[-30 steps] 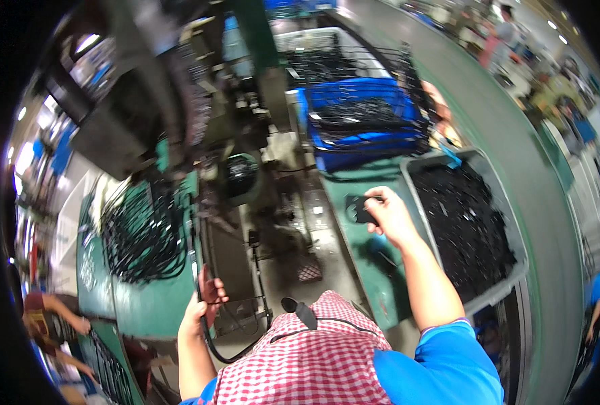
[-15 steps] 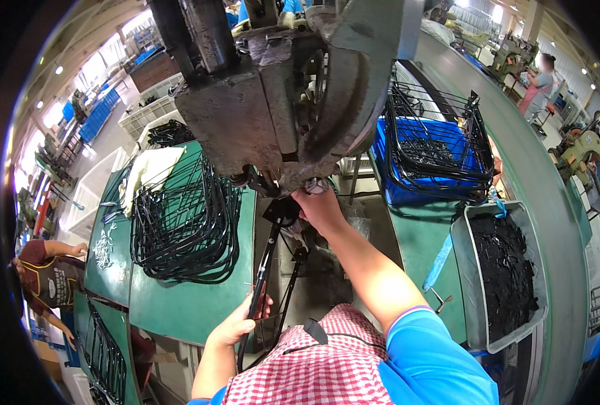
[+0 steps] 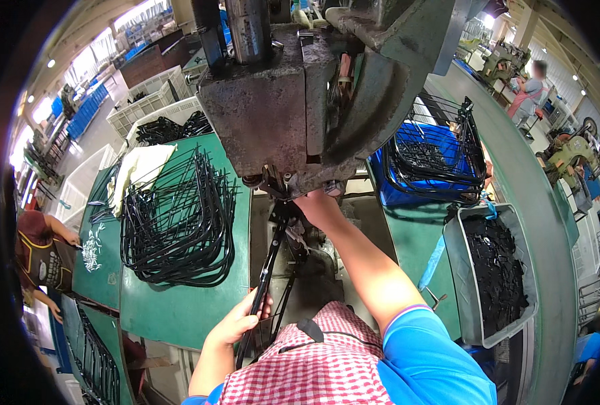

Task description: The person repeatedly picks black cable assemblies and small black plastic parts from bins, inserts them into a press machine, operates the press, and places the finished assemblies into a blue bin. The process is repeated continuously throughout the clip.

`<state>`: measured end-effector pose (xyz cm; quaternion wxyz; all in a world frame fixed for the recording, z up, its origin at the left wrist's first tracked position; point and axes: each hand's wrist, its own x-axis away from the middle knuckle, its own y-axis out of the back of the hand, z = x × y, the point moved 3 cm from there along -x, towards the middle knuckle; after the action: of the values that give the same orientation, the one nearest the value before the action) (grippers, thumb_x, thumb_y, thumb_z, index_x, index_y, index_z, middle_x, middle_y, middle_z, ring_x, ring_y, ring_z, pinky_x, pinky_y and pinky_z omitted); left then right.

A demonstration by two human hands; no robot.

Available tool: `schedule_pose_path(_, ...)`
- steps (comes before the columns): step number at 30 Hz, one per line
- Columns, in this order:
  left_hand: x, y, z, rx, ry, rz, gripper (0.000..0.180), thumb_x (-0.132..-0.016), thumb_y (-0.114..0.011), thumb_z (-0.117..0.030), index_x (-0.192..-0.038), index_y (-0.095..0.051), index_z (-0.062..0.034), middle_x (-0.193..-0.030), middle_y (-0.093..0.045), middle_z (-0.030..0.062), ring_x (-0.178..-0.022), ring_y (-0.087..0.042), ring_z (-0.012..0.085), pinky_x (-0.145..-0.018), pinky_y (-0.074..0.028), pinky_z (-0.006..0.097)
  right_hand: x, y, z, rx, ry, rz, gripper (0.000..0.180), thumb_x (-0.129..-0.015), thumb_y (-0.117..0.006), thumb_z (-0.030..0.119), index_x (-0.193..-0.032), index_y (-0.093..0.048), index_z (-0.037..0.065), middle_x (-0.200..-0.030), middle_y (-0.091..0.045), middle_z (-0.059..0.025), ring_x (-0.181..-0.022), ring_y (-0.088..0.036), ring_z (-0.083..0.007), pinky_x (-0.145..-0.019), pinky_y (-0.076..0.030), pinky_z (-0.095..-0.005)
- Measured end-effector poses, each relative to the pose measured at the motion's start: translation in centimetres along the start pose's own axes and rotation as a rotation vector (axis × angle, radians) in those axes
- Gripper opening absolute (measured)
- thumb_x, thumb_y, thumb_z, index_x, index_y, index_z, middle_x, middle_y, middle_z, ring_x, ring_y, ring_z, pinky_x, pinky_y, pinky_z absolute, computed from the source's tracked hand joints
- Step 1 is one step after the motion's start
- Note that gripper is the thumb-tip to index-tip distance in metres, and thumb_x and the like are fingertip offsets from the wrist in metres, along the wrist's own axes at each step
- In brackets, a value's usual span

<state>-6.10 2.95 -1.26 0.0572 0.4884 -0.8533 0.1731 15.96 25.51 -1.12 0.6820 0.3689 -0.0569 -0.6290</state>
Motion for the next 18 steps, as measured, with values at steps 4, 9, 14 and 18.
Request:
schedule_pose_path(4,0.6,-0.2,0.0,0.010,-0.057,0.021,0.085,-0.077,-0.061,-0.025,-0.149,-0.019,-0.0088,-0.110,-0.045,0.0019,-0.086,-0.042,0.0101,-0.076,-0.040,0.023,0.3,0.7,1.3,0.071,-0.208,0.154,0.051,-0.085,-0.062,0.027,-0.129,-0.042,0.010,-0.119,-0.056,-0.0177,-0.108,-0.055,-0.0384,-0.090,-0.043,-0.0417)
schedule_pose_path(9,0.9,-0.7,-0.8,-0.047,-0.036,0.007,0.081,-0.075,-0.056,-0.021,-0.148,-0.022,-0.0078,-0.109,-0.044,0.0017,-0.089,-0.043,0.0104,-0.076,-0.041,0.023,0.8,0.4,1.1,0.040,-0.067,0.021,0.049,-0.086,-0.061,0.030,-0.127,-0.044,0.010,-0.120,-0.056,-0.0175,-0.107,-0.055,-0.0382,-0.089,-0.044,-0.0422)
schedule_pose_path(14,1.3,-0.9,-1.0,0.041,-0.009,0.007,0.076,-0.077,-0.056,-0.023,-0.145,-0.026,-0.0068,-0.109,-0.044,0.0015,-0.091,-0.044,0.0112,-0.076,-0.041,0.023,0.7,-0.2,-0.1,0.083,0.043,-0.017,0.043,-0.088,-0.059,0.029,-0.125,-0.048,0.010,-0.124,-0.054,-0.0164,-0.109,-0.053,-0.0384,-0.089,-0.044,-0.0423)
schedule_pose_path(18,1.1,-0.8,-1.4,-0.053,-0.020,0.003,0.082,-0.076,-0.061,-0.043,-0.141,-0.029,-0.0051,-0.108,-0.045,0.0017,-0.091,-0.044,0.0113,-0.078,-0.040,0.024,0.3,-0.4,-0.2,0.083,0.095,-0.059,0.033,-0.087,-0.058,0.026,-0.112,-0.055,0.005,-0.107,-0.062,-0.0184,-0.098,-0.058,-0.0391,-0.082,-0.047,-0.0421)
